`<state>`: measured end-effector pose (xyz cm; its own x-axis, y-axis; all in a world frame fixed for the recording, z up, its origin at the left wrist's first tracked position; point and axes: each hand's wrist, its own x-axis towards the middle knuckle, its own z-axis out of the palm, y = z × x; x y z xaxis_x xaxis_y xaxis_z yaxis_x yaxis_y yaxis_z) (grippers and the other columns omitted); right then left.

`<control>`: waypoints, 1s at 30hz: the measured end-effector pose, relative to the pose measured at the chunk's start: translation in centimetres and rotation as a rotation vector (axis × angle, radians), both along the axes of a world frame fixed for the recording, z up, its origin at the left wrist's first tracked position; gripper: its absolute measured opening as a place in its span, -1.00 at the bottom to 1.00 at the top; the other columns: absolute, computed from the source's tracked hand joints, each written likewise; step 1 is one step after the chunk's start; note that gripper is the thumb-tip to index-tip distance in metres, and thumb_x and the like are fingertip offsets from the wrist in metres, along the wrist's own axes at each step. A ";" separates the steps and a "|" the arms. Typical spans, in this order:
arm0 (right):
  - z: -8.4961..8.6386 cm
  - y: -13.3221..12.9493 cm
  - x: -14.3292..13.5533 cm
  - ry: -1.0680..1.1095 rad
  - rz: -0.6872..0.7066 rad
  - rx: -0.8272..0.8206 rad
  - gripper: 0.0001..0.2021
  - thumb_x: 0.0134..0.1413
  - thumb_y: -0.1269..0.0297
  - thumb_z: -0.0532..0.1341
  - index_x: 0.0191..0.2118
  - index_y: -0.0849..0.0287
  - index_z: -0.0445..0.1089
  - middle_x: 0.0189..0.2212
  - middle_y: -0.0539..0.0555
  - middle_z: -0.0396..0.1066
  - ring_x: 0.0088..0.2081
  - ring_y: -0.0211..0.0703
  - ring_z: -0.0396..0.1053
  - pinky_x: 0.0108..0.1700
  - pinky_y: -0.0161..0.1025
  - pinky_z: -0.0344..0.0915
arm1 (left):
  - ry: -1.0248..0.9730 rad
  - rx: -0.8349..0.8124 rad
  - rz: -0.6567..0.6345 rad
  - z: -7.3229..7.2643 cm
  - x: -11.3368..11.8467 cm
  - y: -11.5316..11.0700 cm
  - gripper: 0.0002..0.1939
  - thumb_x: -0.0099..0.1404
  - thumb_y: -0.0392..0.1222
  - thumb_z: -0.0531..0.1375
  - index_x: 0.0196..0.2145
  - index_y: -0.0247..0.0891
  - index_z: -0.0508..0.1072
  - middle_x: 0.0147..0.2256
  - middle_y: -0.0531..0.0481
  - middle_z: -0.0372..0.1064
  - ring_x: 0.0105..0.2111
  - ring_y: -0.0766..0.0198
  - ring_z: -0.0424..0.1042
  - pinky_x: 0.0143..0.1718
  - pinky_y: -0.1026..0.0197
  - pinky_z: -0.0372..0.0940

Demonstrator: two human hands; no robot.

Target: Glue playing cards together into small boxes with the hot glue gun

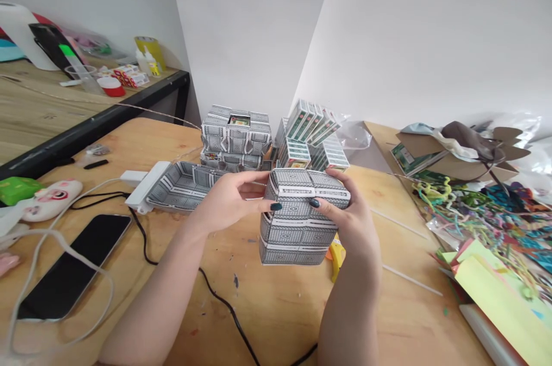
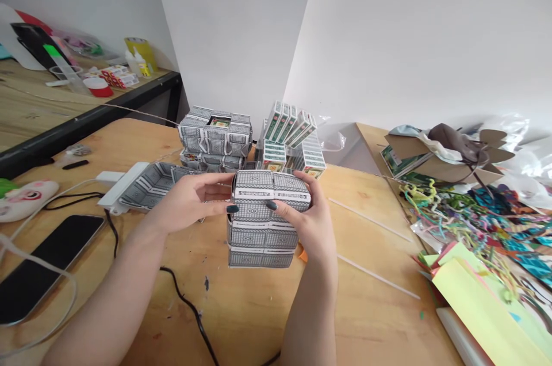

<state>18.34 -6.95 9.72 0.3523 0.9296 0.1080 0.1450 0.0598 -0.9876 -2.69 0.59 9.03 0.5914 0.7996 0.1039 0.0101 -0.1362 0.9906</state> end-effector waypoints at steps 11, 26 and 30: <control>-0.3 0.2 0.0 -0.032 -0.010 -0.043 -0.41 -0.32 0.16 0.37 -0.05 0.02 0.25 -0.18 0.05 0.38 -0.17 -0.05 0.36 -0.15 -0.12 0.34 | -0.029 -0.047 0.053 -0.2 0.2 0.2 -0.53 0.04 -0.15 0.30 -0.06 -0.23 0.39 -0.08 -0.10 0.41 -0.15 0.12 0.44 -0.15 0.11 0.39; -0.8 0.4 1.1 -0.023 0.105 0.005 -0.30 -0.39 0.24 0.42 0.01 0.12 0.25 -0.10 0.12 0.37 -0.10 0.01 0.34 -0.05 -0.09 0.29 | -0.044 0.218 0.073 0.0 -0.2 -0.2 -0.47 -0.04 -0.21 0.34 -0.05 -0.23 0.42 -0.09 -0.07 0.42 -0.16 0.11 0.45 -0.10 0.15 0.39; -0.9 0.4 1.3 -0.002 0.122 0.032 -0.30 -0.41 0.26 0.42 0.00 0.11 0.26 -0.11 0.11 0.38 -0.10 0.02 0.34 -0.07 -0.10 0.30 | -0.037 0.315 0.086 0.1 -0.2 -0.3 -0.44 -0.07 -0.22 0.35 -0.05 -0.23 0.41 -0.11 -0.06 0.43 -0.17 0.10 0.46 -0.12 0.16 0.40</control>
